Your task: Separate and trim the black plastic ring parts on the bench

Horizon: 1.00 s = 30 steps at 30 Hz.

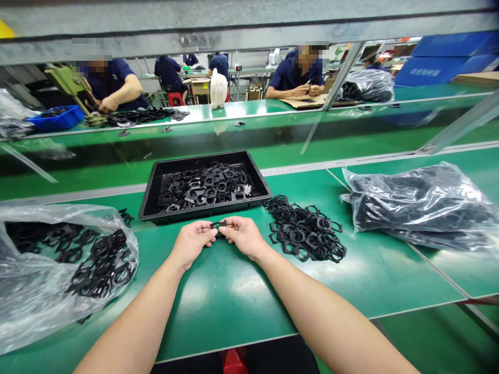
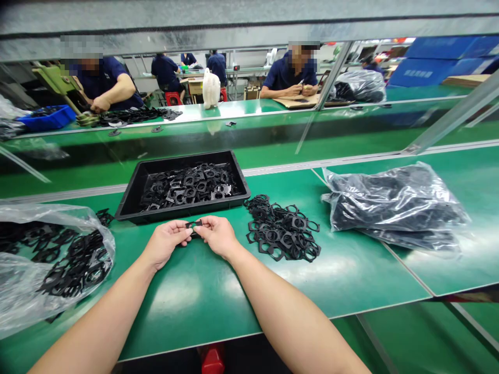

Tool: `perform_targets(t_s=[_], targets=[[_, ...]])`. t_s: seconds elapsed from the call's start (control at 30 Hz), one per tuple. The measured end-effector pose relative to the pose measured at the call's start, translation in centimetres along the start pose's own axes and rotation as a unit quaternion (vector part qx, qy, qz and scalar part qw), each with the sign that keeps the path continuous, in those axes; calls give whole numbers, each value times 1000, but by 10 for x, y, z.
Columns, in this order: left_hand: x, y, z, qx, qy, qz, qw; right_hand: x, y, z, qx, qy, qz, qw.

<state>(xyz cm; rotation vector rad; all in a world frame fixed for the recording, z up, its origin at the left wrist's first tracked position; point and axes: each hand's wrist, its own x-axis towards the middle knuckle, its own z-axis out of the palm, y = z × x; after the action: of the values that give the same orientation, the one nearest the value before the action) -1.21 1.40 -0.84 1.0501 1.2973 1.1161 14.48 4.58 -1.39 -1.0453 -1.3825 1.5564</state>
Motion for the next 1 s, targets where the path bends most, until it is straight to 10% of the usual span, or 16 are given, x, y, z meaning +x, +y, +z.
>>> perform_targets(t_s=[1.0], targets=[[-1,-2,3,10,28,17,999,-8,-14,-7,3,32,56,998]])
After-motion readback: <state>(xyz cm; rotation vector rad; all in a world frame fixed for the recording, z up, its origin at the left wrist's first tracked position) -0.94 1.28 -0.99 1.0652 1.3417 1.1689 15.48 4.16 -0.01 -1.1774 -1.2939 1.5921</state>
